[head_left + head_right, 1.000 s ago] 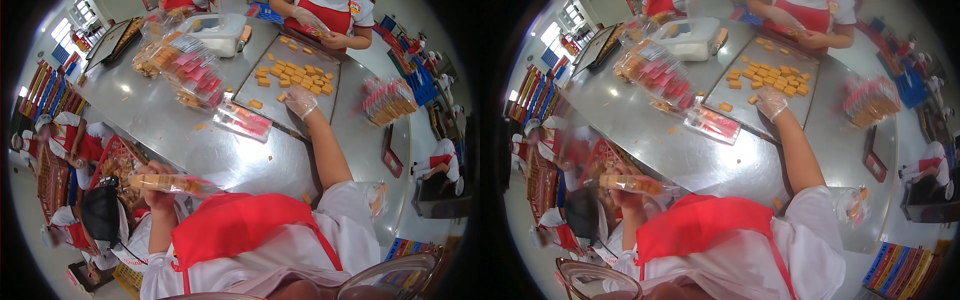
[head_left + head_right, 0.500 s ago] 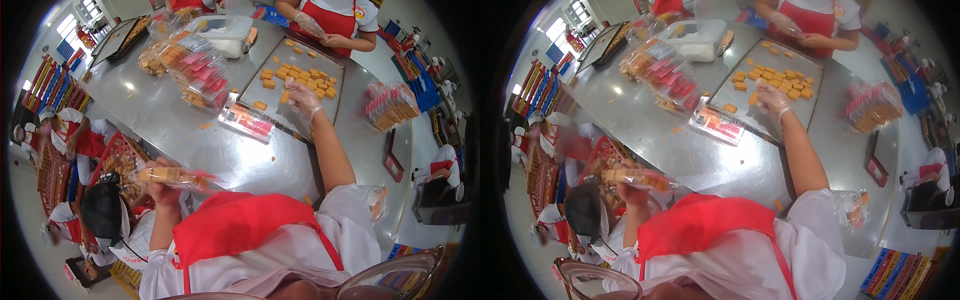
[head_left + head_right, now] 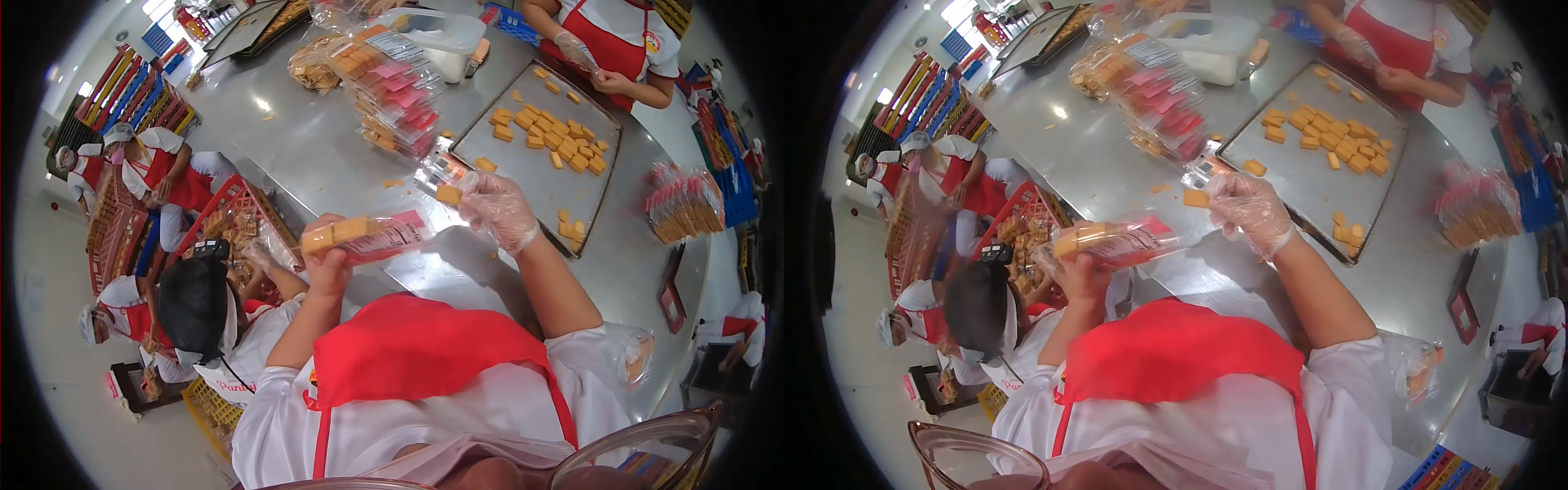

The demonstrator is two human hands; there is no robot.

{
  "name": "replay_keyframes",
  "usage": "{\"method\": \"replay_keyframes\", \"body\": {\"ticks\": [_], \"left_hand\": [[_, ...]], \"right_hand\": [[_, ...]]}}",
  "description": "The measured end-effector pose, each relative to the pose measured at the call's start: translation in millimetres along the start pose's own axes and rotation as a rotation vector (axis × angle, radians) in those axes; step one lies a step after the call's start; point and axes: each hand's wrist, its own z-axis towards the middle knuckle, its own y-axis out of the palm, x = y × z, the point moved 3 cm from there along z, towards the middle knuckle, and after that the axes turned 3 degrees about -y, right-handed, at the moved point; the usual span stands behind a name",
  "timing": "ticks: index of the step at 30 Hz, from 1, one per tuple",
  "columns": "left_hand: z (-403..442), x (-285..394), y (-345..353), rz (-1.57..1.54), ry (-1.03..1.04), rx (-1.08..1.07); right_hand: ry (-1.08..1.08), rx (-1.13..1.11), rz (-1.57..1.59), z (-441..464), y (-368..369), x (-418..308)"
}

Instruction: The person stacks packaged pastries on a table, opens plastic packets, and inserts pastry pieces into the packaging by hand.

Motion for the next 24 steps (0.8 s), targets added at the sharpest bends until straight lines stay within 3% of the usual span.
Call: {"method": "replay_keyframes", "body": {"ticks": [1, 3, 6, 9, 12, 18, 21, 24], "left_hand": [[-0.4, -1.3, 0.6, -0.121, -0.038, -0.043], [0.9, -4.4, 3.5, -0.367, -0.118, -0.131], [1.5, -2.0, 30.6, -0.295, -0.046, -0.577], [-1.8, -2.6, 46.9, -0.191, -0.036, -0.755], [-1.7, -9.4, 46.0, -0.234, -0.087, -0.709], [-2.1, -8.9, 34.0, -0.103, -0.099, -0.629], [5.3, -15.5, 21.1, -0.05, -0.023, -0.519], [8.0, -23.1, 6.1, -0.158, 0.006, -0.416]], "right_hand": [[-0.03, 0.008, -0.051, 1.8, -1.4, 5.2], [0.01, 0.006, 0.162, 6.2, 2.4, 21.6], [0.116, 0.026, 0.369, 6.8, 24.6, 34.4], [0.15, -0.046, 0.345, -0.5, 47.0, 36.4], [-0.004, -0.121, 0.11, -10.2, 59.5, 30.1], [-0.074, -0.139, 0.026, -18.7, 62.4, 23.0], [-0.135, -0.104, 0.14, -22.1, 60.3, 15.5], [-0.2, -0.044, 0.125, -16.1, 48.8, 10.6]]}}
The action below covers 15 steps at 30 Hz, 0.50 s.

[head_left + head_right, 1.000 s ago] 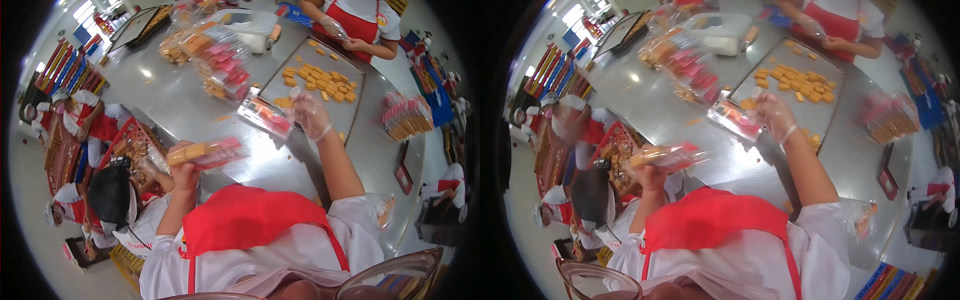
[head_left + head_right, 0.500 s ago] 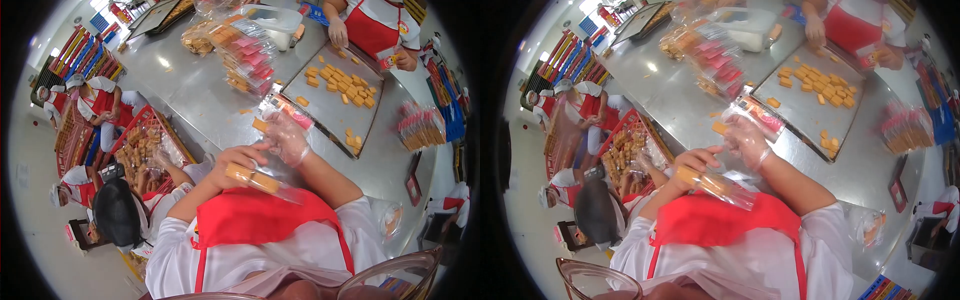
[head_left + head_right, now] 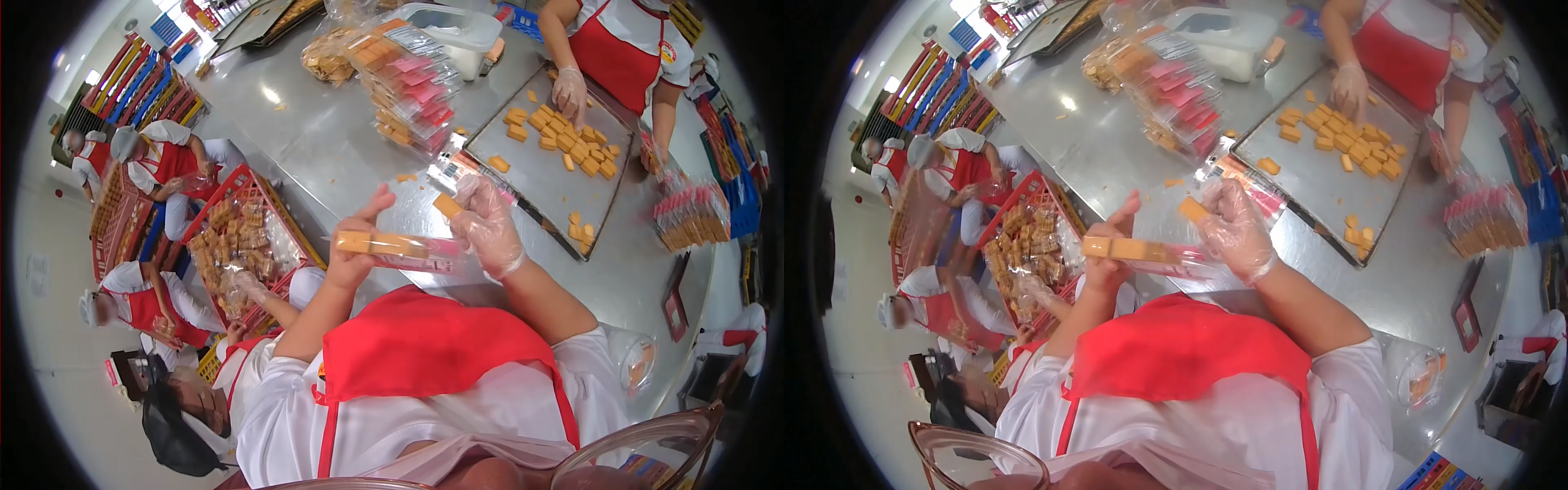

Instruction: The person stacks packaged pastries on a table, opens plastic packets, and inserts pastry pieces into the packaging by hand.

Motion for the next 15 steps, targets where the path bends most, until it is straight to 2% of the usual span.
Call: {"method": "replay_keyframes", "body": {"ticks": [6, 12, 15], "left_hand": [[-2.6, 8.7, 0.5, -0.019, 0.039, 0.053], [-4.4, 9.6, -7.4, 0.177, 0.077, 0.261], [-1.9, 11.5, -4.8, 0.233, 0.11, 0.234]], "right_hand": [[0.086, 0.061, -0.003, 2.1, -16.8, -9.7], [-0.03, 0.002, -0.085, -11.9, -16.4, -27.1], [-0.151, -0.147, -0.383, -14.5, -16.4, -24.5]]}}
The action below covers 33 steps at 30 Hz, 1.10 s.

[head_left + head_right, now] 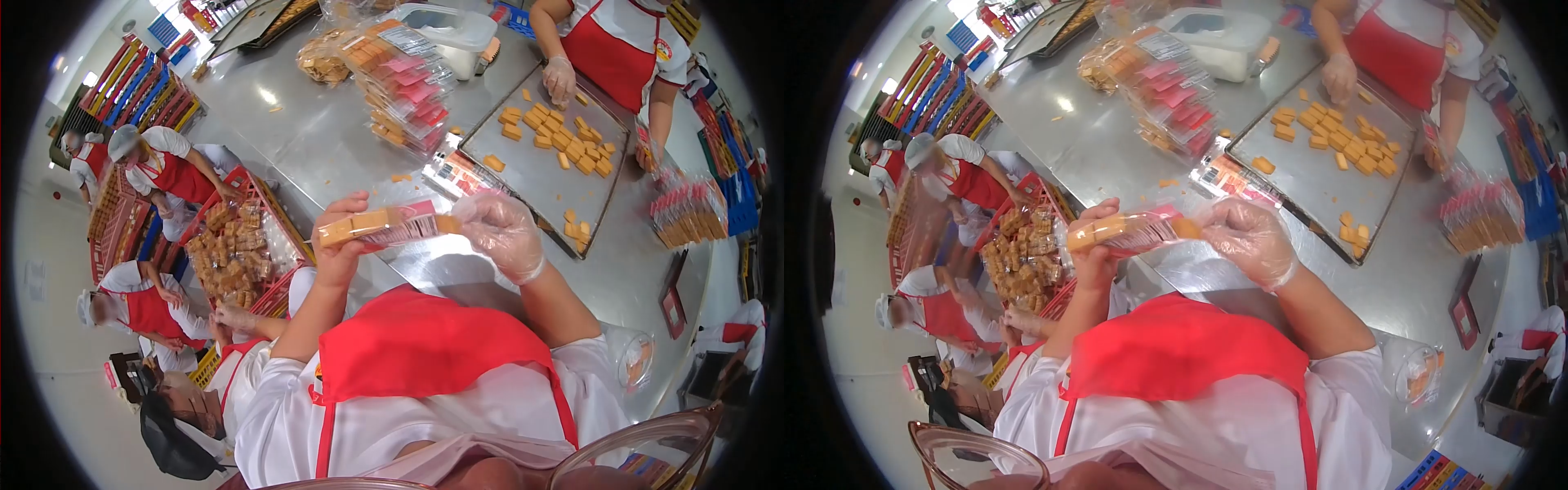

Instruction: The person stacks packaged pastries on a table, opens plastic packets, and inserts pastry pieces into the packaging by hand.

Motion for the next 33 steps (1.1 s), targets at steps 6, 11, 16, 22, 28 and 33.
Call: {"method": "replay_keyframes", "body": {"ticks": [6, 11, 16, 22, 28, 33], "left_hand": [[-0.8, 2.4, 16.1, 0.007, -0.012, -0.261], [-4.1, 1.4, 20.9, 0.059, -0.084, -0.263], [-10.9, 0.5, 32.0, 0.008, -0.191, -0.291], [-20.3, -1.1, 26.0, -0.144, -0.366, 0.056], [-13.4, 1.1, 21.6, -0.041, -0.197, 0.007], [2.7, 15.5, 25.1, 0.245, -0.203, -0.258]], "right_hand": [[0.405, -0.041, 0.555, 1.5, 5.3, 9.7], [0.454, -0.131, 0.514, 7.5, 4.4, 4.1], [0.42, -0.189, 0.286, 12.7, 6.9, 18.9], [0.186, 0.259, 0.296, 11.0, 12.9, 11.6], [0.08, -0.031, 0.312, 2.7, -0.4, 14.3], [0.311, -0.056, 0.379, -2.6, -6.3, 13.0]]}}
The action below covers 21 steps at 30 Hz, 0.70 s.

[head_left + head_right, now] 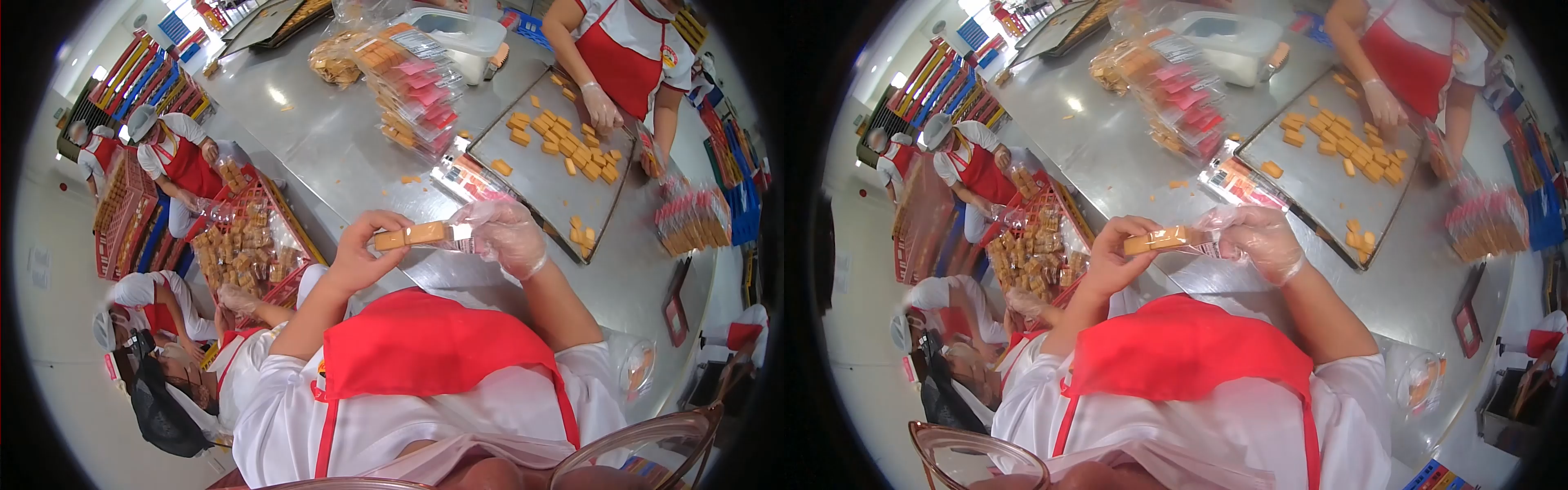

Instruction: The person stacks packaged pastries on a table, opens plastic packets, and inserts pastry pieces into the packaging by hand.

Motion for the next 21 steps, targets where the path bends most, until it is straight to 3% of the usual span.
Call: {"method": "replay_keyframes", "body": {"ticks": [4, 5, 11, 16, 21], "left_hand": [[-4.9, 1.8, 2.3, 0.165, -0.117, 0.047], [-4.9, 1.3, 1.9, 0.161, -0.12, 0.086], [2.2, 21.0, 1.8, 0.467, 0.325, -0.124], [4.8, 24.1, 6.4, 0.542, 0.257, -0.245], [8.6, 28.8, 11.0, 0.536, 0.232, -0.259]], "right_hand": [[-0.27, 0.015, -0.1, 2.5, 7.4, 6.1], [-0.222, 0.014, -0.11, 3.4, 5.7, 9.7], [0.142, -0.046, -0.162, 1.9, 1.6, 19.5], [0.3, 0.056, -0.006, 1.9, -5.4, 48.8], [0.275, 0.028, 0.077, 1.8, 0.4, 44.7]]}}
